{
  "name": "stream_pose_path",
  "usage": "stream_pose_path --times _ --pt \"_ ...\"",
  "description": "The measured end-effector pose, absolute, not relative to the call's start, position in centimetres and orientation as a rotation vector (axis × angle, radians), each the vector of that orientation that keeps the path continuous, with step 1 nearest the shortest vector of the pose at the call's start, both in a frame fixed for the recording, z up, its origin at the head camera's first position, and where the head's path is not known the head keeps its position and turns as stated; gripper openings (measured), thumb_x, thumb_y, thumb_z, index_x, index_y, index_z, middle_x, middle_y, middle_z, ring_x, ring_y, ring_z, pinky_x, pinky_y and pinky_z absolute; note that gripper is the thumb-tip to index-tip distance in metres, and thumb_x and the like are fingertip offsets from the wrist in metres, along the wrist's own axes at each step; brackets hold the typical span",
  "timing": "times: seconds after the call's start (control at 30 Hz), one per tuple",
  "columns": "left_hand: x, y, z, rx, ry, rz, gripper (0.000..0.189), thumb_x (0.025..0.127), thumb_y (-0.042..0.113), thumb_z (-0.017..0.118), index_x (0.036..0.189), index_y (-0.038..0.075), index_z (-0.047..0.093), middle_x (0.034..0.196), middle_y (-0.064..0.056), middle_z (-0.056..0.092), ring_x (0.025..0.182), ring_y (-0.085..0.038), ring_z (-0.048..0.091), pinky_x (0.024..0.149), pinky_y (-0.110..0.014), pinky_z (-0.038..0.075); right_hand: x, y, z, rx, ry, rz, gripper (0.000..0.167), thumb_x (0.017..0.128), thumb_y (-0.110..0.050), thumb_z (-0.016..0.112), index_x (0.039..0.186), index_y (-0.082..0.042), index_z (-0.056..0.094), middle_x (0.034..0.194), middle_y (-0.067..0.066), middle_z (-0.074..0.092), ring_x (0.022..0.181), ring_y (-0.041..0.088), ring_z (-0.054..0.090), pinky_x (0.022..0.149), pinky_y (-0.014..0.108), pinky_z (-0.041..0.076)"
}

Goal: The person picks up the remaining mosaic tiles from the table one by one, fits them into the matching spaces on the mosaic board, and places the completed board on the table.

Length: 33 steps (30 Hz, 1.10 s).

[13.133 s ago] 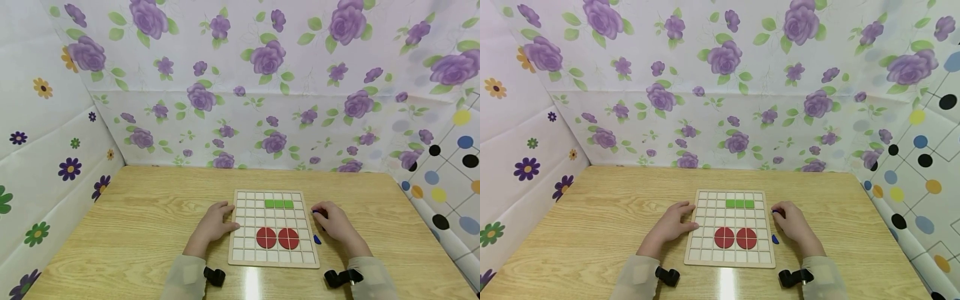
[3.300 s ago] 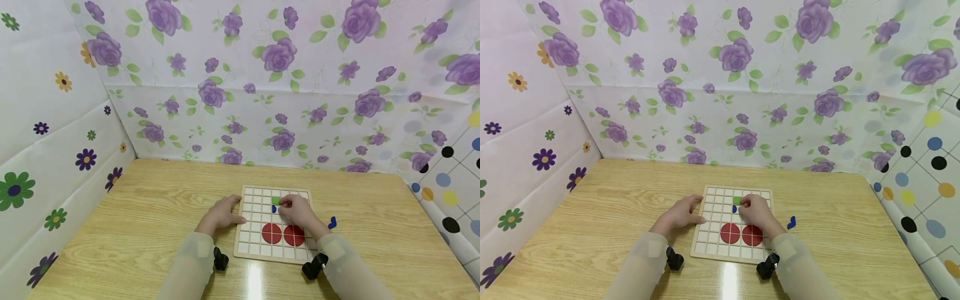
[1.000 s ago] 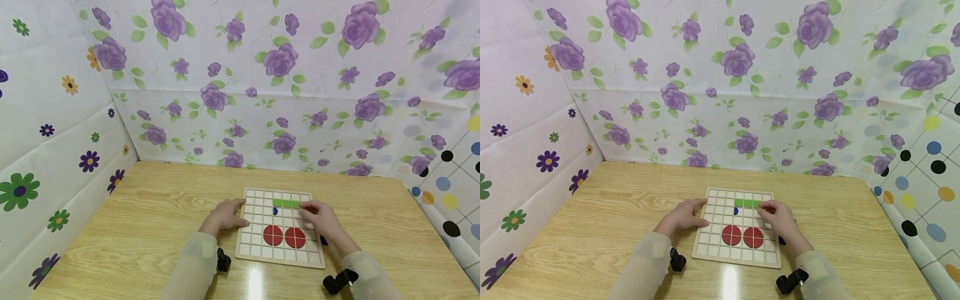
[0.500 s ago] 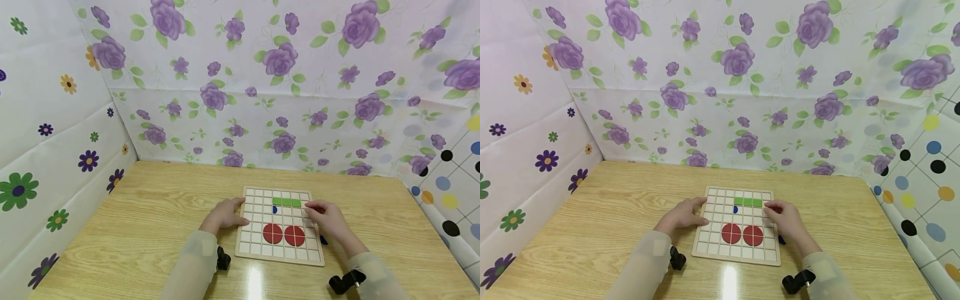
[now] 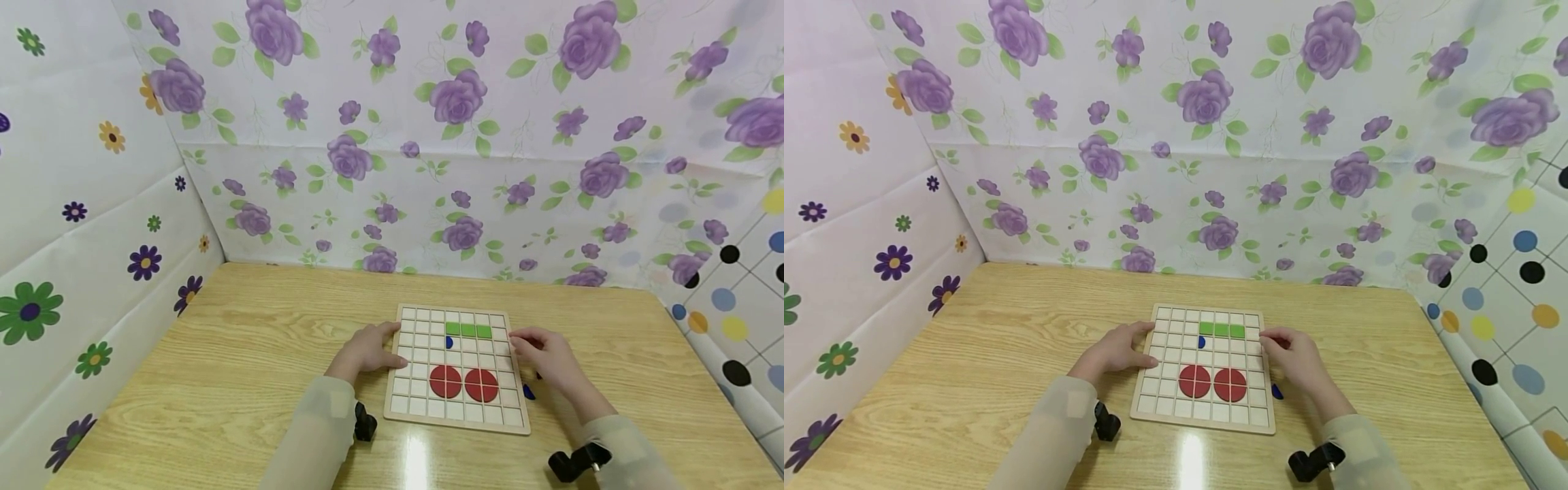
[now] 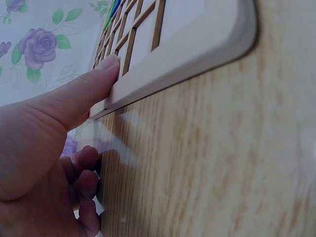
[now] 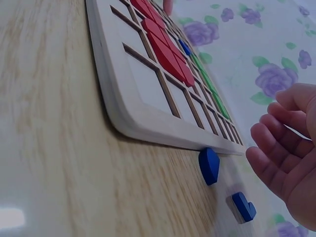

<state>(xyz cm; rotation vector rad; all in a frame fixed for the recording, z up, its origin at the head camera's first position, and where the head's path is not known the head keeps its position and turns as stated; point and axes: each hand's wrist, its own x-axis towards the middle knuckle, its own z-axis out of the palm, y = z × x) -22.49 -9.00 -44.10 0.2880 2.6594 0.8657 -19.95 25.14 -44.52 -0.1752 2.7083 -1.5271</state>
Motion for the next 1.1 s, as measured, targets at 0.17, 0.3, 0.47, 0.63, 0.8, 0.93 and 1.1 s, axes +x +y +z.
stream_pose_path --times 0.17,0.3,0.47,0.63,0.8,0.93,1.1 --pt "-22.4 -9.0 -44.1 0.286 2.663 0.858 0.077 0.079 0.038 0.076 0.145 0.024 0.040 0.147 -0.020 0.038 0.136 -0.041 0.034 0.106 -0.058 0.033 -19.8 25.8 -44.6 -0.197 2.732 -1.501 0.043 0.096 -0.033 0.055 0.120 0.002 0.061 0.112 0.023 0.063 0.095 0.030 0.067 0.074 0.031 0.058" --pt "-22.5 -9.0 -44.1 0.282 2.662 0.856 0.077 0.079 0.038 0.076 0.145 0.024 0.040 0.148 -0.020 0.037 0.136 -0.041 0.033 0.106 -0.058 0.033 -19.8 26.2 -44.8 -0.184 2.747 -1.473 0.044 0.096 -0.035 0.054 0.121 0.001 0.061 0.114 0.022 0.063 0.096 0.028 0.067 0.073 0.030 0.057" --pt "-22.5 -9.0 -44.2 0.277 2.660 0.858 0.076 0.079 0.039 0.075 0.145 0.026 0.039 0.148 -0.019 0.037 0.137 -0.040 0.033 0.107 -0.058 0.033 -19.7 26.6 -44.8 -0.144 2.759 -1.441 0.046 0.096 -0.037 0.053 0.121 0.000 0.061 0.114 0.021 0.064 0.096 0.025 0.066 0.071 0.028 0.057" --pt "-22.6 -9.0 -44.3 0.281 2.666 0.852 0.076 0.079 0.040 0.075 0.145 0.026 0.039 0.147 -0.020 0.037 0.136 -0.040 0.034 0.106 -0.058 0.034 -19.7 27.1 -44.8 -0.148 2.779 -1.424 0.044 0.097 -0.035 0.053 0.119 0.002 0.061 0.111 0.022 0.065 0.093 0.025 0.066 0.069 0.027 0.056" --pt "-22.6 -9.0 -44.3 0.276 2.665 0.852 0.076 0.079 0.040 0.075 0.145 0.026 0.039 0.148 -0.019 0.037 0.136 -0.040 0.033 0.106 -0.059 0.033 -19.6 27.7 -45.1 -0.145 2.793 -1.409 0.043 0.096 -0.035 0.054 0.119 0.001 0.062 0.111 0.020 0.065 0.092 0.025 0.067 0.070 0.024 0.055" --pt "-22.5 -9.0 -44.2 0.280 2.666 0.851 0.075 0.080 0.037 0.075 0.145 0.024 0.039 0.148 -0.019 0.037 0.136 -0.040 0.033 0.106 -0.058 0.033 -19.6 28.3 -45.2 -0.136 2.826 -1.359 0.043 0.096 -0.036 0.054 0.119 -0.001 0.063 0.105 0.017 0.067 0.086 0.020 0.064 0.066 0.023 0.052" --pt "-22.5 -8.9 -44.2 0.281 2.673 0.843 0.074 0.081 0.036 0.075 0.145 0.022 0.040 0.147 -0.020 0.038 0.136 -0.040 0.034 0.106 -0.057 0.034 -19.5 28.8 -45.2 -0.141 2.864 -1.315 0.043 0.096 -0.037 0.053 0.119 -0.002 0.063 0.105 0.016 0.067 0.085 0.015 0.063 0.066 0.022 0.051"
